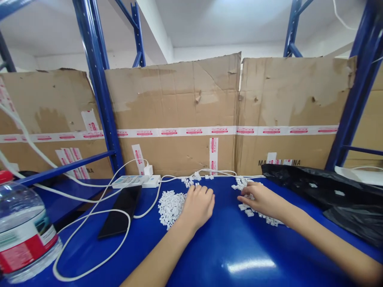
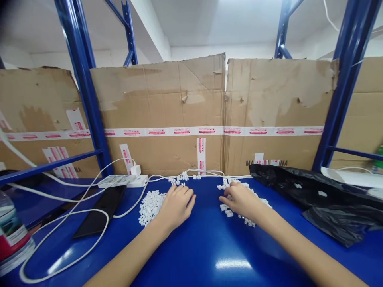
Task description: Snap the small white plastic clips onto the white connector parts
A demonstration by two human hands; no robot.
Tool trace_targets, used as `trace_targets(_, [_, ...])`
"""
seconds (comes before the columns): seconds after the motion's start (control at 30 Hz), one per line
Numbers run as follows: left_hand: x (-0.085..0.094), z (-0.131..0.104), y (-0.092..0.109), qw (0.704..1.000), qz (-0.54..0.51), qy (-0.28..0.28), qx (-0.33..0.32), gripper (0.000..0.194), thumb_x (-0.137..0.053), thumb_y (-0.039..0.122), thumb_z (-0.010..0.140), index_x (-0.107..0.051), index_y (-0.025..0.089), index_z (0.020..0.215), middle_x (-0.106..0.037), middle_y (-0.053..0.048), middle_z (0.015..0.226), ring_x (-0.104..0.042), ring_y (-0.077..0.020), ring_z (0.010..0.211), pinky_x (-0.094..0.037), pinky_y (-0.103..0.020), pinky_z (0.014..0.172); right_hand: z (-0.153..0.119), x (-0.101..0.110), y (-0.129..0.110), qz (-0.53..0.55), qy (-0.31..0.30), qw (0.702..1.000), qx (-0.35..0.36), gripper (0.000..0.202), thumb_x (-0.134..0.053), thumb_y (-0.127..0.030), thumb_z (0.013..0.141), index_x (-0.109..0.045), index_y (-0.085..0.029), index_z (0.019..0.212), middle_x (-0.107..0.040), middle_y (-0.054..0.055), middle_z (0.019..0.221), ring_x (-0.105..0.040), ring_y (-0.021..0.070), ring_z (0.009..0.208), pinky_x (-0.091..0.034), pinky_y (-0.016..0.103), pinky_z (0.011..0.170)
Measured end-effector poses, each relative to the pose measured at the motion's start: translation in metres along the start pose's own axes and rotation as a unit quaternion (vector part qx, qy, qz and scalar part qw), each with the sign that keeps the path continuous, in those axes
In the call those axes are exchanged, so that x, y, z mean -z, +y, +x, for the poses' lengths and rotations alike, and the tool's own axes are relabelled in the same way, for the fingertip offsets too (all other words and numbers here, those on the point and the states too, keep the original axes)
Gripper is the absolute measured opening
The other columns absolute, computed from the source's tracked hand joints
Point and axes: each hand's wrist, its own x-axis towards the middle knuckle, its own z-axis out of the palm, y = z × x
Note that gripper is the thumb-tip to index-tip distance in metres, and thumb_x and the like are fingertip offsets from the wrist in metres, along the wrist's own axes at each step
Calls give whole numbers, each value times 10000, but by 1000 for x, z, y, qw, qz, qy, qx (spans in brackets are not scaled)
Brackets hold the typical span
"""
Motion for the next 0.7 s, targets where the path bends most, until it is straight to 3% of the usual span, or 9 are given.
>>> trace_targets(0.1, [7,2,-7,997,45,14,69,281,-435,190,994,-705,121,954,-718,-169,1014,-631,-334,1031,-397,-542,960,-7,5,-9,17,-40,999,-6,367,-664,-458,918,-783,-131,1033,-662,151,1003,-656,312,960,-505,397,836])
trace_targets(0.17, [11,2,-16,991,62,26,112,293,-435,195,994,-713,106,990,-719,-185,1035,-622,-353,1054,-363,-584,990,-9,5,-14,32,-41,999,11,322,-706,-410,896,-784,-134,1043,-654,145,1035,-661,289,947,-501,362,820])
trace_targets(0.23, [13,0,-28,987,70,30,143,294,-450,216,995,-719,98,1003,-727,-189,1042,-623,-361,1068,-334,-611,1019,-9,2,-15,43,-39,998,20,198,-690,-319,908,-793,-149,915,-655,121,1004,-665,241,851,-489,326,763])
trace_targets(0.33, [11,-3,-44,982,70,20,177,291,-478,243,988,-728,95,983,-737,-198,1059,-626,-383,1092,-311,-650,1030,-7,-2,-13,45,-30,998,24,212,-671,-238,907,-750,-157,728,-657,98,936,-644,202,747,-453,304,693])
trace_targets(0.53, [4,0,-45,982,48,-1,182,319,-443,266,1001,-733,143,951,-756,-172,1058,-639,-373,1103,-329,-638,1031,-3,-3,-12,71,13,997,38,224,-664,-292,927,-709,-152,757,-684,103,902,-642,222,760,-421,308,660])
trace_targets(0.7, [15,3,-41,987,26,10,156,288,-445,215,977,-729,164,977,-761,-148,1044,-648,-351,1110,-354,-573,1046,1,0,-19,128,46,989,64,221,-648,-336,945,-715,-166,820,-698,49,728,-646,183,671,-451,273,636])
